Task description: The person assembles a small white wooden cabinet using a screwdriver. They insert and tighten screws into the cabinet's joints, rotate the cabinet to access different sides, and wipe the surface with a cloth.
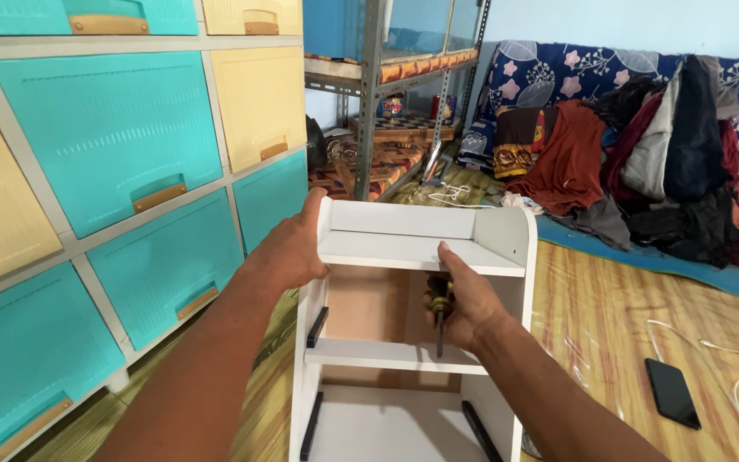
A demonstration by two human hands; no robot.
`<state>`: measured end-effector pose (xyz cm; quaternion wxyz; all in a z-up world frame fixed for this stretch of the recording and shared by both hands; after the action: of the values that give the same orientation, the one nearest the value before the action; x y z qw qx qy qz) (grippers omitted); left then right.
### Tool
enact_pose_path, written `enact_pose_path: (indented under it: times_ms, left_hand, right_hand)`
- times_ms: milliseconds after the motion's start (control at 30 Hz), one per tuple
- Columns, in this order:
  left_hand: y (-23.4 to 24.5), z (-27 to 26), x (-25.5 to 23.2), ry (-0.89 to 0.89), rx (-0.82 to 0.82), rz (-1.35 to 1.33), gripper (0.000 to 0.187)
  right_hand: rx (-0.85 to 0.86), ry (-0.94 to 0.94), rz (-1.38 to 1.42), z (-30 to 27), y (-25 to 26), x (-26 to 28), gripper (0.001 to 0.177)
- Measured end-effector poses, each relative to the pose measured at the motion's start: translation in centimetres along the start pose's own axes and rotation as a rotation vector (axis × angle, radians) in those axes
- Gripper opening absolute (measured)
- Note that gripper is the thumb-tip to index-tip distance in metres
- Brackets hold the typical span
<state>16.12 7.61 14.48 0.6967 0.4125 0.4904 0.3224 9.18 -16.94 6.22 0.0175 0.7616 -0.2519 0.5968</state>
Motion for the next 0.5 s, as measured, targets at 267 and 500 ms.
enact_pose_path:
  times_ms: [267, 500]
  left_hand:
    - [-0.2, 0.0, 0.2, -0.010, -0.030, 0.005, 0.102]
    - [-1.4, 0.4, 1.0, -0.048, -0.163, -0.003, 0.094]
  right_hand:
    - [0.308, 0.119, -0.268, -2.0, 0.8, -1.5, 0.036]
    - [0.192, 0.154, -0.390, -4.6, 0.3, -3.1, 0.046]
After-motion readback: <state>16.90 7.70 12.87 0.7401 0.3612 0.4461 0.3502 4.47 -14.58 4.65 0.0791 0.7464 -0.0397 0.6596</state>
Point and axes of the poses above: each hand's wrist, its own z-axis towards the middle knuckle, its own y-axis out of the back of the hand, x = y × z, the point moved 5 cm from there along z, towards the middle knuckle, and after that the axes turned 4 degrees about y, right-handed, at the moved point
